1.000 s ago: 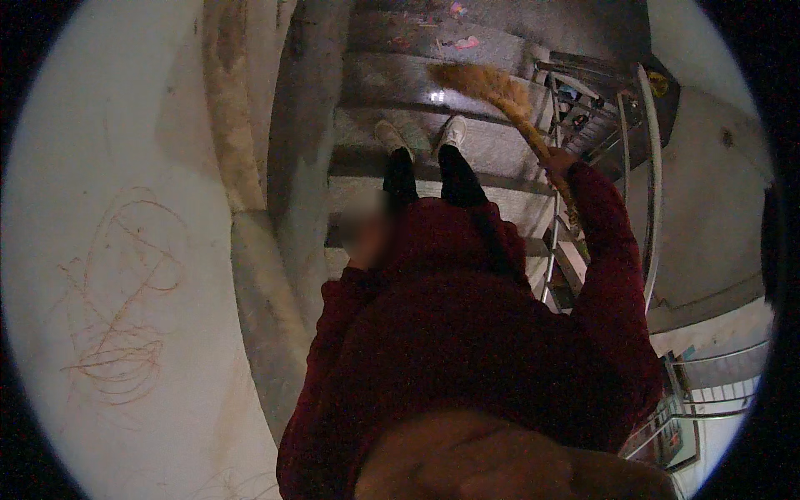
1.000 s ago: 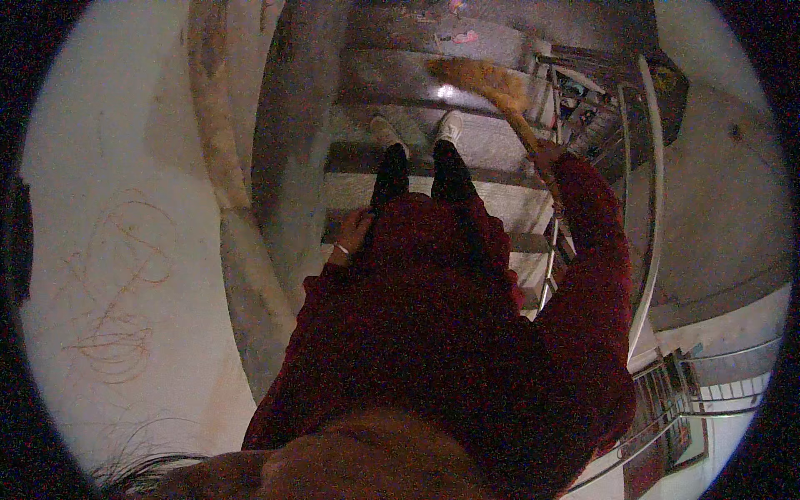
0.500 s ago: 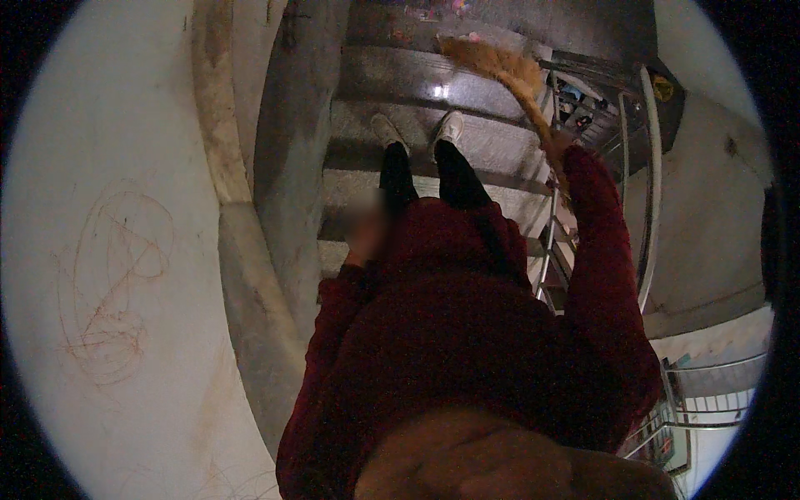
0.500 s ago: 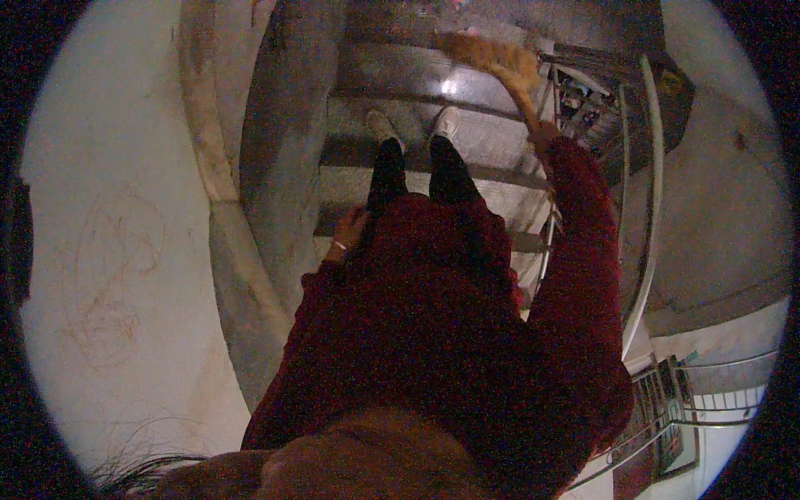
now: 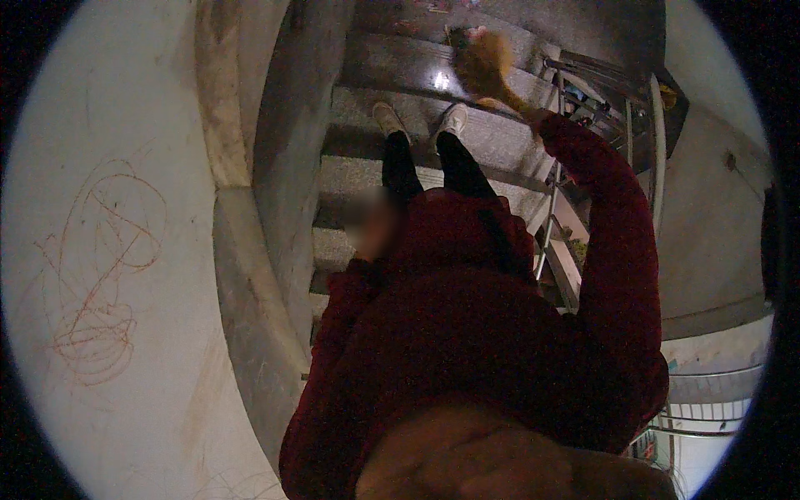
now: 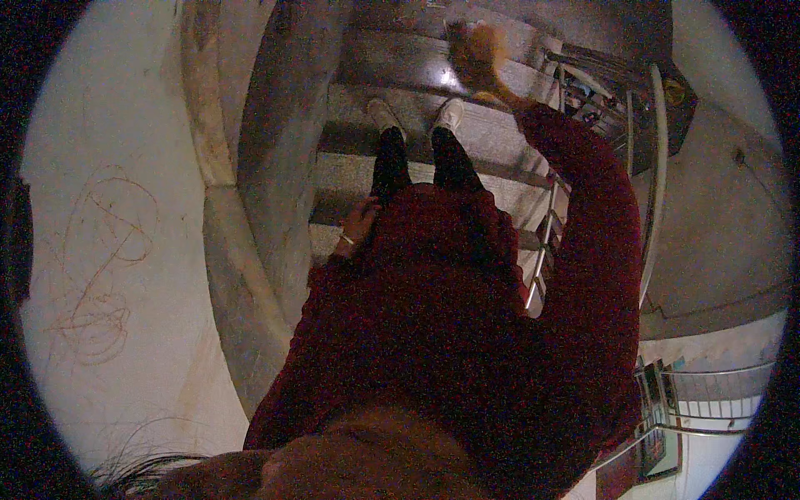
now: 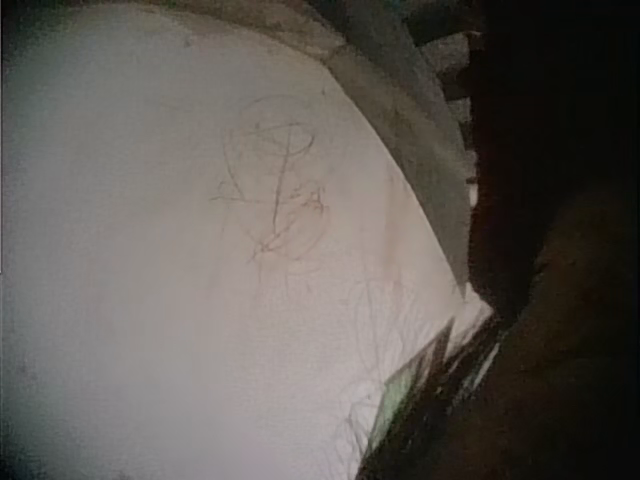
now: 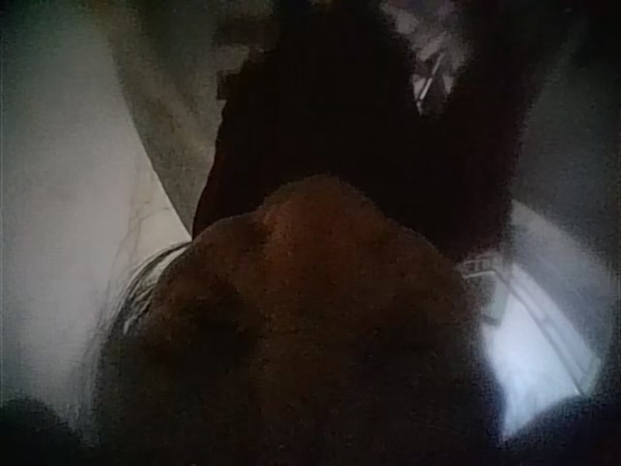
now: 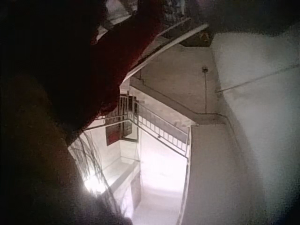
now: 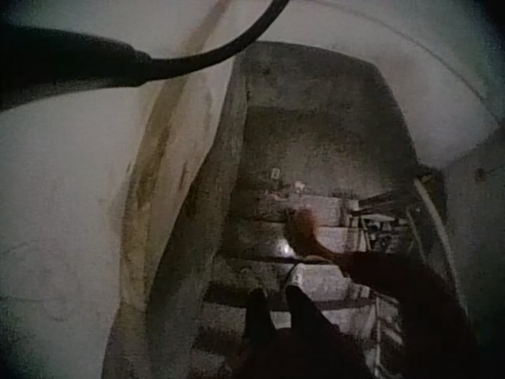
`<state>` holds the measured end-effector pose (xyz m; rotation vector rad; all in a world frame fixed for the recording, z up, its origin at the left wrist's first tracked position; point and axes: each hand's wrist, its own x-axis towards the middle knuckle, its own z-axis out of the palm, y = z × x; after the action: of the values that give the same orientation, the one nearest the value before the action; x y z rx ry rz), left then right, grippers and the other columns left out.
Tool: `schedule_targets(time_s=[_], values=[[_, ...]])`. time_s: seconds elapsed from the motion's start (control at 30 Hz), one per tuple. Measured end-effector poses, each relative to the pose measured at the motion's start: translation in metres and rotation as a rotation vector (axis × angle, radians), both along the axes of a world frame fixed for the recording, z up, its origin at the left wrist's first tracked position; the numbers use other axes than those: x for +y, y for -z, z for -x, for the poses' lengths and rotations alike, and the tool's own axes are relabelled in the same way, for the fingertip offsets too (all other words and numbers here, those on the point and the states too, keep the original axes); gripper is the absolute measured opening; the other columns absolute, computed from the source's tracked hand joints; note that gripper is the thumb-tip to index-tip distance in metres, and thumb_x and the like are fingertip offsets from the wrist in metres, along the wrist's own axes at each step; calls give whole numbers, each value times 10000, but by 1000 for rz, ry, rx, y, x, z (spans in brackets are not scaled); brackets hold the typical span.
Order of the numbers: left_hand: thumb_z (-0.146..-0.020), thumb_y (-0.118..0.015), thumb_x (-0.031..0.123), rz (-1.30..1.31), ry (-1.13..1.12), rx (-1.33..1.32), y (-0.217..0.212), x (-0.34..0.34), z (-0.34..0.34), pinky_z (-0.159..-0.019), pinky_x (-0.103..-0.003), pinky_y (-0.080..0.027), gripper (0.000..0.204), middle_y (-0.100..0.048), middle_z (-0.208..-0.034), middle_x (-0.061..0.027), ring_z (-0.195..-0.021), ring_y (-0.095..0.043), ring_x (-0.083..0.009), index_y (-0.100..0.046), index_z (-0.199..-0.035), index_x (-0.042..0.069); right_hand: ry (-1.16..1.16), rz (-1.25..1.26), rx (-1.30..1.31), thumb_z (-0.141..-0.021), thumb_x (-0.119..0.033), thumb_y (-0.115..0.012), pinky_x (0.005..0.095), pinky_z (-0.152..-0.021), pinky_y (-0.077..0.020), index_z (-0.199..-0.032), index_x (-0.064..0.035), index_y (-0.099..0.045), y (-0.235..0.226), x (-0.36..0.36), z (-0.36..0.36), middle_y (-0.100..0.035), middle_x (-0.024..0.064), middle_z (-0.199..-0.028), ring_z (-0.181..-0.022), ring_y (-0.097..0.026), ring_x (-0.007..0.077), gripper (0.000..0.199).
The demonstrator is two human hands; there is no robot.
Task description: The person sweeps dust and debris from the stairs and a landing using a broom.
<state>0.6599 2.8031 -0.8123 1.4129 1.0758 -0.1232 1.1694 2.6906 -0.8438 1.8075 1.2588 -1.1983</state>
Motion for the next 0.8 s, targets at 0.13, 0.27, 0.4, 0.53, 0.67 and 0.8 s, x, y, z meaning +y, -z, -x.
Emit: schedule_targets(time_s=[0.13,0.27,0.4,0.53,0.67,0.8], values=[[-813,-451,101,99,180,-68,-42,41,-23,-733,-305,-424,304,-508,-1049,-74,-905,-523,-183,-428,-1114,65,6,-39,147,-666,-265,-576,384,-621,-418,-1145,-42,-374,-13,87,35,-508,130,-940,-758,-516,233,565],[-816,-468,157,47,260,24,-38,47,-19,-760,-317,-421,324,-516,-1058,-85,-884,-533,-176,-425,-1123,63,-19,-63,274,-662,-254,-576,384,-660,-410,-1155,-52,-360,-27,160,77,-487,131,-983,-807,-503,234,574],[-818,-463,227,19,158,14,-47,52,-9,-766,-326,-416,361,-513,-1067,-103,-888,-534,-201,-424,-1138,65,28,-64,344,-658,-243,-576,385,-699,-403,-1164,-61,-347,-40,196,97,-465,131,-1026,-856,-490,234,584],[-818,-456,268,48,199,94,-60,66,-13,-770,-337,-415,385,-517,-1059,-103,-889,-531,-217,-425,-1141,61,283,-126,392,-656,-106,-533,367,-502,-475,-1058,-19,-407,-53,206,101,-530,157,-831,-635,-560,259,430],[-815,-466,260,-36,275,33,-2,51,30,-757,-348,-419,379,-536,-1028,-85,-867,-533,-205,-427,-1147,84,528,-26,417,-663,-93,-533,350,-469,-494,-1030,-14,-434,-86,238,113,-554,165,-834,-599,-580,254,388],[-817,-456,245,38,175,-80,-28,68,2,-752,-349,-416,368,-539,-1001,-94,-887,-518,-209,-426,-1145,81,487,-197,601,-673,-185,-561,329,-538,-473,-1061,-21,-433,-9,220,119,-558,142,-866,-640,-565,218,440]])
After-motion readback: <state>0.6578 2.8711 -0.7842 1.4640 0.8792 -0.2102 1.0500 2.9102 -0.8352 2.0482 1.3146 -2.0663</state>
